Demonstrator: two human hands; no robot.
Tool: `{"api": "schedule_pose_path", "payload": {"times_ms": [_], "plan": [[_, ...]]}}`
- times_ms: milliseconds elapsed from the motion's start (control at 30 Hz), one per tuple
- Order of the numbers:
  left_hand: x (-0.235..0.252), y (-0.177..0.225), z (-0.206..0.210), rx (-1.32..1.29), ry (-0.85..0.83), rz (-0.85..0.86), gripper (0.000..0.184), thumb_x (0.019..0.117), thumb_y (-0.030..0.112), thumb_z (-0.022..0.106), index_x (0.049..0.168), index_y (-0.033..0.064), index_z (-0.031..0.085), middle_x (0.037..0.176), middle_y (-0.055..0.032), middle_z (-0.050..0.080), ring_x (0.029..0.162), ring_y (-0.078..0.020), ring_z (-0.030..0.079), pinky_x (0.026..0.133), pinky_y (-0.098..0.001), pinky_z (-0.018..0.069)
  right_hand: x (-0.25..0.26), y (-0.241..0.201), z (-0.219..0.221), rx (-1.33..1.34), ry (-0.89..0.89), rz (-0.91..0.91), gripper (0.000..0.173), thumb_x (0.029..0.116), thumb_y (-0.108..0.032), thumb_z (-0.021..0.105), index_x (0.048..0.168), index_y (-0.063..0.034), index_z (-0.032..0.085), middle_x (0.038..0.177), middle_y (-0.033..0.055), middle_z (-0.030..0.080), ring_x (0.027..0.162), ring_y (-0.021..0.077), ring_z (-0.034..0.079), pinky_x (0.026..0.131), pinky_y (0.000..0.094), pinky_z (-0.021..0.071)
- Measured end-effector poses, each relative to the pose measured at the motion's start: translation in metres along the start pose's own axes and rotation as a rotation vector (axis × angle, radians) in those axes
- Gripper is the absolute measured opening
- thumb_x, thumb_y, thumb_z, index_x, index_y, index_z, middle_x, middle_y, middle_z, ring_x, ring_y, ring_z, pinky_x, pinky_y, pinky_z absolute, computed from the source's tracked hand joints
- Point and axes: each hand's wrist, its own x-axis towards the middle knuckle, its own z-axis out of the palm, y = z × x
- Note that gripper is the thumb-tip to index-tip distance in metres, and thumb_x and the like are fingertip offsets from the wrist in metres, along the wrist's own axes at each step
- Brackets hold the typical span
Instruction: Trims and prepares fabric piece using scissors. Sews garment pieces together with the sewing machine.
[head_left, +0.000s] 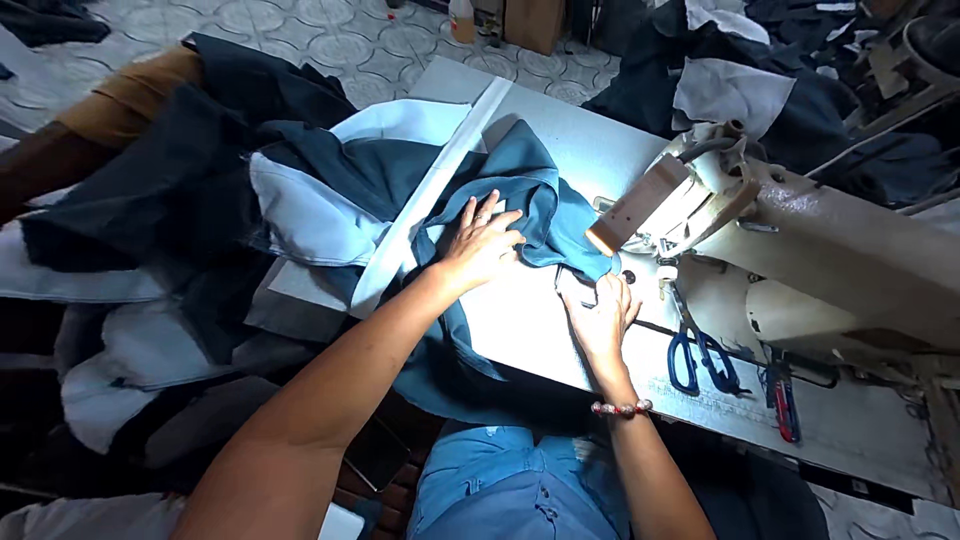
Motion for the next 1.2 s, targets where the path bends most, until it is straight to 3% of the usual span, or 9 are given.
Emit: {"api": "schedule_pose_path", "payload": {"times_ms": [133, 233, 333, 500, 600, 800, 933, 1033, 1200], "plan": [[-0.013, 0.013, 0.009, -0.136, 0.251, 0.209, 0.02, 0.0984, 0.006, 0.057, 0.1, -0.003, 0.074, 0.133, -0.021, 0.065, 0.144, -0.0449, 0.043, 0.12, -0.0665, 0.0204, 0.003, -0.002, 0.006, 0.212, 0.188, 0.094, 0.031, 0.0945, -0.024, 0.071, 0.109, 0.0042, 0.073, 0.116, 0.0205, 0.07, 0.121, 0.0375, 0.059, 0.106, 0.0591, 0.037], [-0.042, 0.035, 0.002, -0.163, 0.428, 0.364, 0.024, 0.1018, 0.011, 0.054, 0.101, -0.0048, 0.072, 0.102, -0.0173, 0.074, 0.103, -0.0313, 0.072, 0.107, -0.0484, 0.0475, -0.01, -0.01, -0.011, 0.808, 0.181, 0.203, 0.016, 0.099, -0.007, 0.063, 0.112, 0.0033, 0.064, 0.099, 0.0061, 0.067, 0.095, 0.0083, 0.065, 0.087, 0.0274, 0.0541], [-0.07, 0.055, -0.008, -0.123, 0.456, 0.506, 0.023, 0.1018, 0.012, 0.054, 0.096, -0.0014, 0.072, 0.086, -0.0145, 0.072, 0.083, -0.0269, 0.071, 0.08, -0.0376, 0.0579, -0.035, -0.014, -0.04, 1.086, 0.091, 0.361, 0.024, 0.0964, 0.006, 0.058, 0.12, 0.0018, 0.054, 0.092, 0.0019, 0.064, 0.078, 0.0036, 0.063, 0.072, 0.0202, 0.0545], [-0.084, 0.065, 0.004, -0.059, 0.411, 0.64, 0.019, 0.1009, 0.009, 0.056, 0.09, 0.0025, 0.07, 0.066, -0.0098, 0.059, 0.061, -0.0255, 0.059, 0.058, -0.0365, 0.048, -0.051, 0.011, -0.068, 0.919, -0.09, 0.499, 0.048, 0.0972, 0.007, 0.058, 0.141, 0.0021, 0.037, 0.082, 0.0059, 0.065, 0.056, 0.0053, 0.061, 0.049, 0.0181, 0.0509], [-0.085, 0.072, 0.007, 0.011, 0.41, 0.684, 0.018, 0.0997, 0.006, 0.054, 0.095, 0.003, 0.072, 0.067, -0.009, 0.06, 0.061, -0.0251, 0.06, 0.061, -0.0365, 0.0499, -0.042, 0.027, -0.067, 0.559, -0.031, 0.262, 0.06, 0.0962, -0.007, 0.064, 0.147, 0.0081, 0.036, 0.097, 0.0126, 0.067, 0.065, 0.007, 0.059, 0.058, 0.0239, 0.0508], [-0.079, 0.061, -0.011, 0.102, 0.379, 0.769, 0.019, 0.0992, 0.004, 0.053, 0.093, 0.0032, 0.071, 0.07, -0.0085, 0.061, 0.064, -0.0243, 0.061, 0.065, -0.036, 0.0517, -0.001, 0.006, -0.056, 0.1, -0.299, 0.191, 0.087, 0.0905, -0.022, 0.075, 0.161, -0.0066, 0.027, 0.145, 0.0298, 0.052, 0.121, 0.05, 0.059, 0.097, 0.0691, 0.0441], [-0.072, 0.028, -0.042, 0.182, 0.319, 0.736, 0.018, 0.095, -0.001, 0.053, 0.089, 0.0001, 0.07, 0.07, -0.0116, 0.063, 0.063, -0.0277, 0.063, 0.062, -0.0401, 0.0515, -0.002, 0.013, -0.051, 0.172, -0.32, 0.173, 0.08, 0.0836, 0.001, 0.071, 0.156, -0.0045, 0.037, 0.143, 0.0266, 0.054, 0.124, 0.0438, 0.058, 0.1, 0.0621, 0.0471], [-0.071, 0.026, -0.038, 0.249, 0.243, 0.555, 0.012, 0.0906, -0.003, 0.058, 0.085, 0.0, 0.068, 0.071, -0.015, 0.06, 0.066, -0.0334, 0.062, 0.061, -0.0459, 0.0483, -0.009, 0.009, -0.053, 0.219, -0.265, 0.223, 0.071, 0.0877, -0.003, 0.071, 0.152, -0.0025, 0.041, 0.12, 0.0262, 0.066, 0.103, 0.0394, 0.066, 0.09, 0.0576, 0.0518], [-0.068, 0.098, -0.005, 0.043, 0.189, 0.439, 0.031, 0.0968, 0.031, 0.059, 0.118, 0.0141, 0.074, 0.126, -0.0141, 0.07, 0.127, -0.0368, 0.06, 0.105, -0.0588, 0.0436, -0.016, 0.004, -0.055, 0.366, -0.161, 0.222, 0.055, 0.0945, -0.008, 0.069, 0.142, 0.0076, 0.047, 0.088, 0.0151, 0.064, 0.072, 0.0168, 0.057, 0.071, 0.0356, 0.0522]]}}
